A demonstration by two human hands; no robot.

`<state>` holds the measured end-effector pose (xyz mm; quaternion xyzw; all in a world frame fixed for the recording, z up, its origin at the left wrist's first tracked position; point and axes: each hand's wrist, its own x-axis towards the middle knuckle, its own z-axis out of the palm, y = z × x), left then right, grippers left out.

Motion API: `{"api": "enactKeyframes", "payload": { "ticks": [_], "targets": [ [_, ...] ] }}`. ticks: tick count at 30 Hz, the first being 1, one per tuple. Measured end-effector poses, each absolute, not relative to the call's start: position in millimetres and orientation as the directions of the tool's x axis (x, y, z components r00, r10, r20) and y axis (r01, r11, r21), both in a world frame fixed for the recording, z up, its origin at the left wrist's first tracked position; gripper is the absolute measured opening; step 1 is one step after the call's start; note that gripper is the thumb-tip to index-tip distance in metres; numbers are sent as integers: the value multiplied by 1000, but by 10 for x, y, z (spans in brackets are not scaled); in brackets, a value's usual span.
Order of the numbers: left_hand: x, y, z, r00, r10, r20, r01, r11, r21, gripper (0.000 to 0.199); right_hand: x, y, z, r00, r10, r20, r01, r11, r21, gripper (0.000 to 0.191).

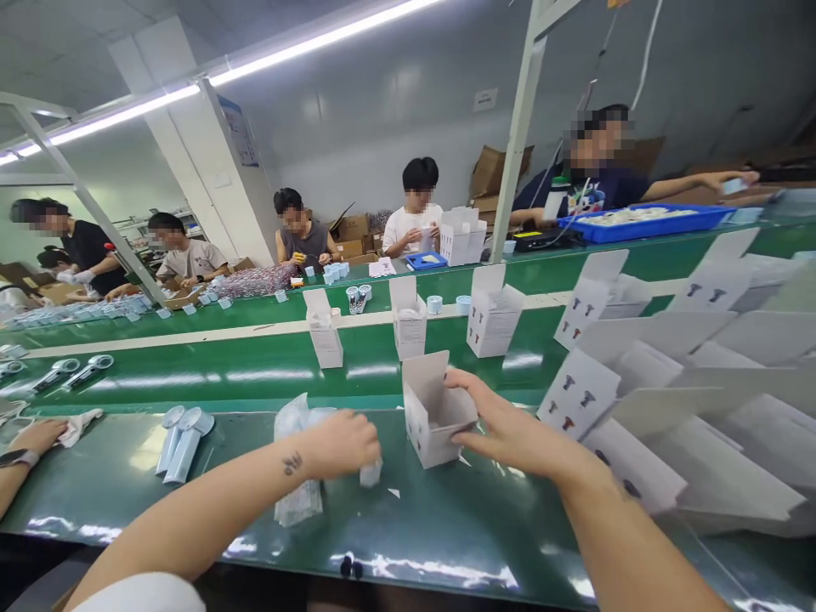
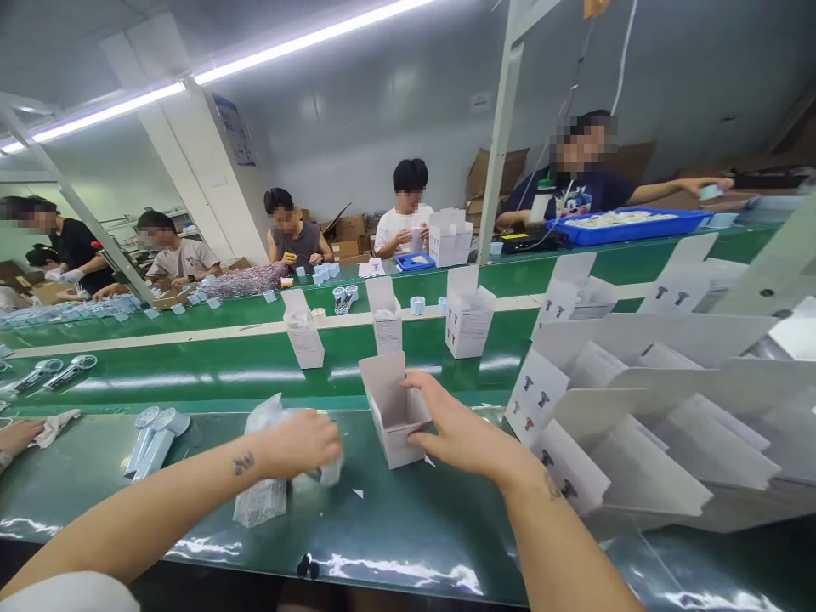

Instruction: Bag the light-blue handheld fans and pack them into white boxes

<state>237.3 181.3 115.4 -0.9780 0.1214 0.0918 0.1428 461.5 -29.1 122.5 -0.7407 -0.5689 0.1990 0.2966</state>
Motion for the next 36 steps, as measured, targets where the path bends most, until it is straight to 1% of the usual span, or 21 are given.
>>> {"api": "enactKeyframes", "payload": {
  "ticks": [1, 2, 3, 5, 6, 8, 9, 10, 12, 13, 15, 16, 18, 20, 23, 25, 27, 30, 32, 34, 36],
  "targets": [
    [2312, 1840, 1362, 985, -136, -103, -156, -961, -230, 18, 4601, -299, 1242, 265, 963, 41, 717, -168, -676, 65],
    [2238, 1855, 1566, 998, -49, 40, -43, -988, -150, 14, 4586, -309, 1260, 252, 967, 32, 708, -161, -688, 64],
    [2161, 1854, 1757, 978, 26, 207, 32, -999, -26, 12, 4570, -318, 1277, 242, 970, 18, 693, -160, -703, 64],
    [2047, 1784, 2065, 826, 175, 535, 60, -973, 225, 9, 4526, -320, 1302, 229, 973, 4, 660, -152, -736, 65],
    [2031, 1719, 2172, 708, 237, 665, 31, -951, 307, 9, 4499, -312, 1307, 220, 975, 18, 645, -131, -753, 66],
    [2105, 1557, 2288, 488, 305, 818, -23, -932, 361, 11, 4438, -285, 1295, 193, 977, 94, 625, -48, -779, 74],
    [2184, 1479, 2305, 438, 293, 850, -47, -936, 348, 11, 4408, -270, 1279, 177, 973, 149, 618, 8, -786, 80],
    [2277, 1413, 2306, 446, 246, 860, -82, -946, 313, 12, 4382, -259, 1258, 165, 965, 201, 611, 60, -789, 85],
    [2453, 1328, 2297, 577, 74, 813, -174, -962, 211, 12, 4352, -253, 1203, 186, 950, 252, 588, 98, -803, 92],
    [2514, 1307, 2303, 659, -26, 752, -220, -963, 159, 12, 4348, -258, 1173, 219, 946, 240, 569, 76, -819, 91],
    [2566, 1287, 2360, 784, -168, 598, -267, -961, 79, 13, 4354, -270, 1112, 283, 939, 194, 525, 17, -851, 82],
    [2568, 1278, 2407, 832, -197, 519, -260, -964, 50, 13, 4358, -272, 1084, 292, 938, 186, 509, 12, -861, 76],
    [2572, 1241, 2506, 912, -192, 362, -207, -978, 4, 15, 4355, -252, 1032, 262, 941, 214, 508, 54, -860, 68],
    [2634, 1179, 2553, 963, -126, 238, -118, -992, -45, 15, 4332, -208, 991, 224, 937, 268, 535, 111, -837, 64],
    [2841, 1090, 2458, 986, 11, 167, 35, -990, -138, 13, 4296, -157, 942, 209, 928, 309, 582, 136, -802, 63],
    [2955, 1056, 2339, 994, 31, 100, 49, -983, -175, 13, 4301, -168, 911, 204, 925, 319, 596, 141, -790, 61],
    [2969, 1026, 2234, 999, -23, 32, -17, -985, -173, 15, 4327, -205, 883, 207, 929, 307, 575, 138, -806, 61],
    [2815, 934, 2063, 996, -87, 29, -83, -989, -122, 40, 4345, -244, 859, 213, 951, 223, 472, 100, -876, 69],
    [2689, 841, 1857, 998, -69, 13, -66, -987, -148, 50, 4317, -263, 862, 212, 958, 194, 423, 89, -902, 73],
    [2614, 747, 1565, 999, -26, 42, -15, -967, -256, 49, 4279, -353, 873, 209, 949, 235, 468, 114, -877, 74],
    [2602, 691, 1262, 986, 9, 168, 67, -937, -344, 34, 4284, -596, 877, 238, 914, 328, 604, 125, -787, 72]
  ]
}}
